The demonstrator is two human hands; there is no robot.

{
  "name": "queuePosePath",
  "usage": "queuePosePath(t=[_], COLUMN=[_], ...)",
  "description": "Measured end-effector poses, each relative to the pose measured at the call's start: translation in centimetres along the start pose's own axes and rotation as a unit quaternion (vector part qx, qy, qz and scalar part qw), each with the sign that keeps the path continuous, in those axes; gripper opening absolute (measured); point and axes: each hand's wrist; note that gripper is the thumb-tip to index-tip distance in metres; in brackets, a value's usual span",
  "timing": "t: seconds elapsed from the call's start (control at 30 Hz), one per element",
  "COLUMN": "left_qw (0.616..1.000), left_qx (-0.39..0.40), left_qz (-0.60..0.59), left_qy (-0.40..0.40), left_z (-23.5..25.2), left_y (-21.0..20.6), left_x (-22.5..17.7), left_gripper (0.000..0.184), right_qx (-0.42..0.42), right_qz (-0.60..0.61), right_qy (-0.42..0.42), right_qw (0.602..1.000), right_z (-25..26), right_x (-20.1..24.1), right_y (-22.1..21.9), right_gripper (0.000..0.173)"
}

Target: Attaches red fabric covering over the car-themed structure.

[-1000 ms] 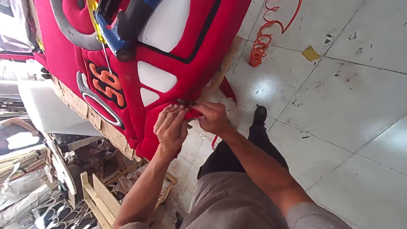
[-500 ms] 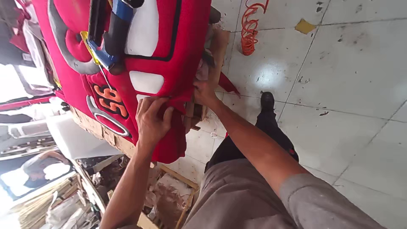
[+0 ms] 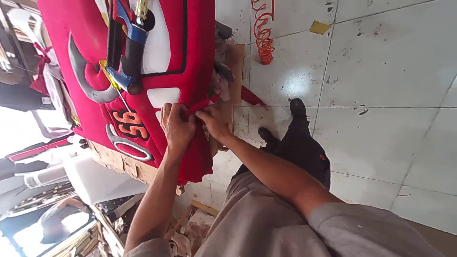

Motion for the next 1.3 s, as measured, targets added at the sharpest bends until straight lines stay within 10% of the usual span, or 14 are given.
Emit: queuePosePath(t=[0.27,0.47,0.7,0.8,1.1,1.3], left_qw=[0.985,0.968,0.956,0.959,0.955,0.949], left_qx=[-0.001,0.040,0.092,0.089,0.155,0.167], left_qz=[0.045,0.117,0.129,0.126,0.158,0.183], left_qy=[-0.166,-0.217,-0.248,-0.239,-0.196,-0.197], left_z=[-1.7,-2.4,-2.3,-2.8,-2.6,-2.2], left_y=[-0.7,0.5,1.0,0.8,0.7,0.6], left_x=[0.6,0.6,0.9,0.7,-1.3,-1.8], left_gripper=[0.033,0.039,0.033,0.037,0.038,0.045], right_qx=[0.000,0.068,0.220,0.196,0.043,0.060], right_qz=[-0.060,-0.044,0.011,-0.116,0.236,-0.113], right_qy=[-0.021,-0.045,-0.174,-0.136,0.014,0.015], right_qw=[0.998,0.996,0.960,0.964,0.971,0.992], right_z=[0.2,4.1,7.8,7.1,6.4,0.5], right_x=[0.5,3.0,0.6,2.3,14.6,11.0], right_y=[5.1,6.0,5.2,6.4,4.0,7.6], right_gripper=[0.021,0.072,0.022,0.028,0.038,0.040])
Point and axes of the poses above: each hand's wrist, its own z-axis towards the middle knuckle, its own y-axis out of the back of the hand, x = y × z, and after that the axes turned 11 degrees about z, right-handed
